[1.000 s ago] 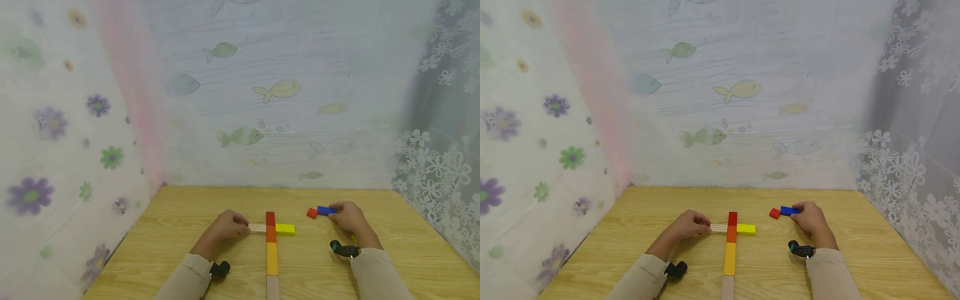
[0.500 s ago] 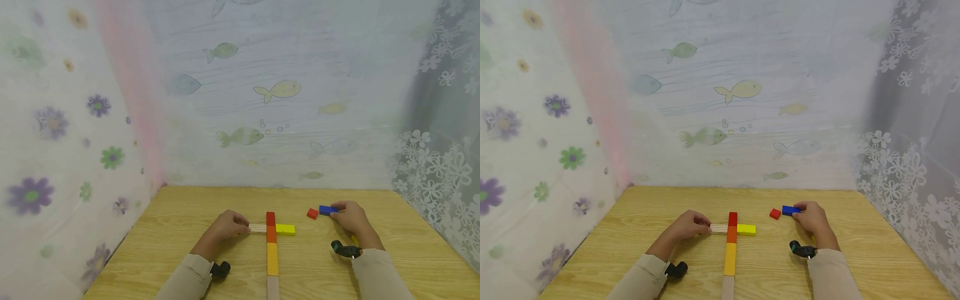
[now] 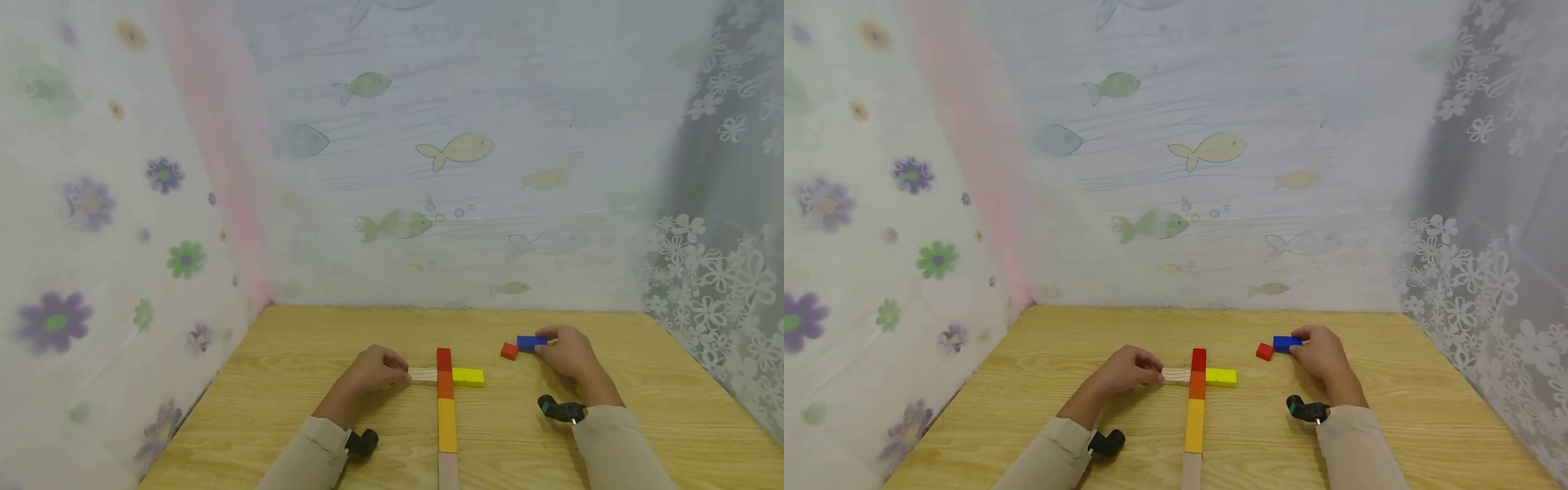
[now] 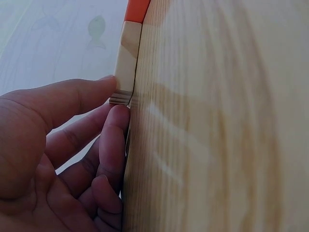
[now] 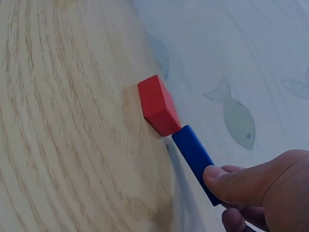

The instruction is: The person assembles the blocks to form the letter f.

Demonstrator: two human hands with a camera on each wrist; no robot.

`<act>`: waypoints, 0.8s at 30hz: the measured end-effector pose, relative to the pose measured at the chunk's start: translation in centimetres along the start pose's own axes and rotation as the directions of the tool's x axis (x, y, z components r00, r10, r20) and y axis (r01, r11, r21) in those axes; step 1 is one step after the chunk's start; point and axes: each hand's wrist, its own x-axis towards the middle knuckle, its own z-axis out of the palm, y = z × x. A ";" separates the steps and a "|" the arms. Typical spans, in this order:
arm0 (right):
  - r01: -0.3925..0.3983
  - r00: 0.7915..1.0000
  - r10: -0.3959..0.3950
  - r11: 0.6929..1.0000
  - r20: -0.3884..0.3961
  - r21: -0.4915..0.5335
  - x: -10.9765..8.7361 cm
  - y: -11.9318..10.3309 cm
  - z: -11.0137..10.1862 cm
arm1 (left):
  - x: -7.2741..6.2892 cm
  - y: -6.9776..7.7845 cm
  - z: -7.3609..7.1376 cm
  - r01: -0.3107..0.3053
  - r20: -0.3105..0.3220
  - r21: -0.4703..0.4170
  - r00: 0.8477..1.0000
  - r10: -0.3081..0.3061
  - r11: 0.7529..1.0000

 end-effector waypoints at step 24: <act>0.126 0.992 -0.125 0.991 -0.014 0.054 2.0 -6.0 1.2 | -0.5 0.5 0.0 0.018 0.002 -0.027 1.000 -0.018 0.999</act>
